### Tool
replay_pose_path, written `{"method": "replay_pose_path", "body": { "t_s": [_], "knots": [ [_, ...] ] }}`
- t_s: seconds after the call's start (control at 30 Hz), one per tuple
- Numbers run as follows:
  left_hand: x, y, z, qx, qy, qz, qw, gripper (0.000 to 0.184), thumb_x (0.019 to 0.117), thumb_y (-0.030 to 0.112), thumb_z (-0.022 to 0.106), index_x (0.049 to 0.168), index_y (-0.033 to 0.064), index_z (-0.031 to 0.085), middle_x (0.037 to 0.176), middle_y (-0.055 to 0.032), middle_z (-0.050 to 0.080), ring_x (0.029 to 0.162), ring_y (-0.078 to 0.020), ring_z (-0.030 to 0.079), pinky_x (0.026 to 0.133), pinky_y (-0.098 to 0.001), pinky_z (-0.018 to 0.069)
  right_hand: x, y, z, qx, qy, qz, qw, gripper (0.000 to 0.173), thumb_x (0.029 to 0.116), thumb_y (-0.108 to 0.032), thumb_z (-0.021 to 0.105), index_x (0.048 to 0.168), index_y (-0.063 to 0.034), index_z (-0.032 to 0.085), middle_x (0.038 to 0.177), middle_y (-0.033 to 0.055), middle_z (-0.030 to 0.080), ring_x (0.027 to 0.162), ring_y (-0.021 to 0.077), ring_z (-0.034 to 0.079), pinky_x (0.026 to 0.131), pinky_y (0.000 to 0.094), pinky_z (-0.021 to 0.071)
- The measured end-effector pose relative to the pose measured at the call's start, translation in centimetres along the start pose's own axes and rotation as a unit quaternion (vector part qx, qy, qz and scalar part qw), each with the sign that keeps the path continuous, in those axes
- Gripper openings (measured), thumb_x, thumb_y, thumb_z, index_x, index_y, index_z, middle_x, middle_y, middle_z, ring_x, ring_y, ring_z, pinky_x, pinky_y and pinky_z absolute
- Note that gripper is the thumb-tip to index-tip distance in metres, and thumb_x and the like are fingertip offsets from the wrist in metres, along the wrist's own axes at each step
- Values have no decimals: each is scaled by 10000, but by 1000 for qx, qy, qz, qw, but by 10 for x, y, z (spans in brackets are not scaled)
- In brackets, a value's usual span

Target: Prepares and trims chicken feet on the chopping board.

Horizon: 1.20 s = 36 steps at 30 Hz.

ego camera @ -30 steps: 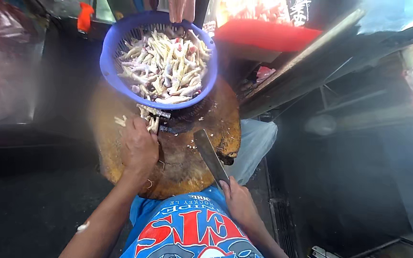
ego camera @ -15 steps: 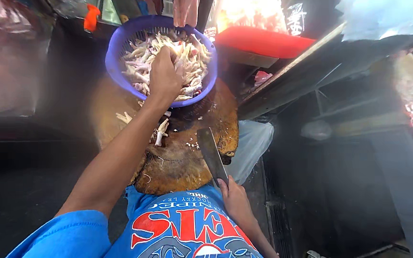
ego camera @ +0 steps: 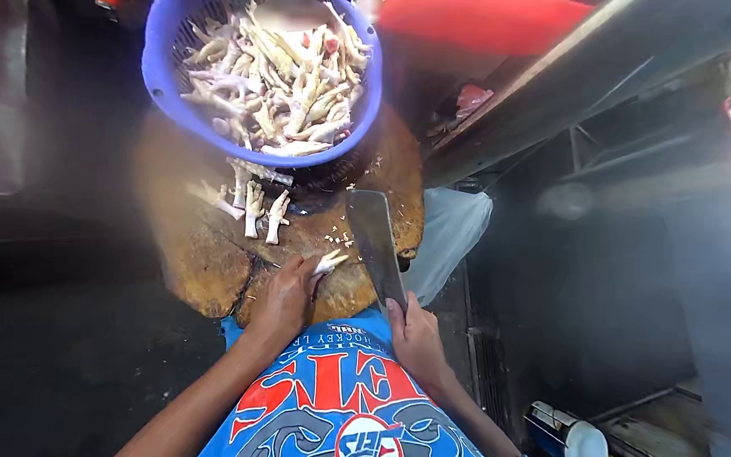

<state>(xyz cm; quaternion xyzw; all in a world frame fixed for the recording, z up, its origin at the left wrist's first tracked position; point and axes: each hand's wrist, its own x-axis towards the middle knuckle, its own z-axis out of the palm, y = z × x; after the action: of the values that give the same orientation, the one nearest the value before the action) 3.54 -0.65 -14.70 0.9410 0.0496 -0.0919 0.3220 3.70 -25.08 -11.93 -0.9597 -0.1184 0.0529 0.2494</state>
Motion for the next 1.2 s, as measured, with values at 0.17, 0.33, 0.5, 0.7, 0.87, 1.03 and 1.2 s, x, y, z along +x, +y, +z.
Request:
{"method": "replay_pose_path", "body": {
  "t_s": [0.17, 0.33, 0.5, 0.7, 0.87, 1.03, 1.2],
  "knots": [
    [3, -13, 2, 63, 7, 42, 997, 346, 1069, 262, 535, 1403, 228, 620, 1021, -135, 677, 861, -330, 707, 697, -518, 592, 16, -7, -14, -94, -188, 89, 974, 444, 1094, -481, 375, 1111, -120, 633, 704, 46, 643, 657, 235, 681, 590, 439, 567],
    [5, -23, 10, 23, 65, 72, 995, 233, 1040, 152, 547, 1176, 159, 736, 1140, -98, 693, 1035, -302, 689, 831, -505, 591, 10, -8, 2, 4, 28, -20, 999, 418, 1089, -398, 442, 1008, -51, 659, 614, -11, 570, 528, 103, 579, 490, 298, 509],
    [10, -28, 12, 60, 84, 100, 990, 252, 992, 63, 564, 1106, 196, 746, 1148, -25, 714, 1123, -278, 642, 891, -483, 531, 22, -14, -13, -109, -233, 98, 961, 463, 1100, -486, 348, 1151, -114, 619, 767, 75, 671, 743, 272, 712, 650, 471, 584],
    [23, -43, 0, 53, 62, 197, 977, 265, 986, 58, 555, 1011, 197, 779, 1098, 22, 734, 1106, -220, 650, 925, -436, 515, 12, -10, -1, -56, -88, 2, 995, 451, 1089, -444, 409, 1007, -74, 654, 629, 25, 588, 564, 193, 629, 508, 384, 530],
    [12, -22, -8, 28, 15, 33, 999, 204, 1037, 270, 603, 1052, 121, 741, 1015, -82, 703, 966, -275, 701, 832, -495, 586, 13, -5, -6, -85, -135, 46, 986, 446, 1091, -456, 402, 1057, -87, 650, 672, 47, 629, 623, 227, 674, 560, 420, 563],
    [6, 1, -8, -90, -10, -166, 982, 291, 1020, 365, 623, 1059, 87, 699, 906, -60, 722, 838, -191, 710, 809, -441, 584, 14, -8, -14, -85, -182, 76, 977, 453, 1092, -492, 377, 1074, -116, 630, 684, 43, 625, 647, 225, 673, 585, 429, 559],
    [5, 6, 1, -195, -27, -192, 961, 223, 1040, 275, 601, 1135, 73, 600, 835, -4, 704, 731, -88, 719, 744, -318, 632, 11, -13, -6, -55, -160, 48, 984, 472, 1087, -467, 401, 1077, -72, 660, 671, 54, 633, 631, 237, 676, 575, 437, 564]
  ]
}}
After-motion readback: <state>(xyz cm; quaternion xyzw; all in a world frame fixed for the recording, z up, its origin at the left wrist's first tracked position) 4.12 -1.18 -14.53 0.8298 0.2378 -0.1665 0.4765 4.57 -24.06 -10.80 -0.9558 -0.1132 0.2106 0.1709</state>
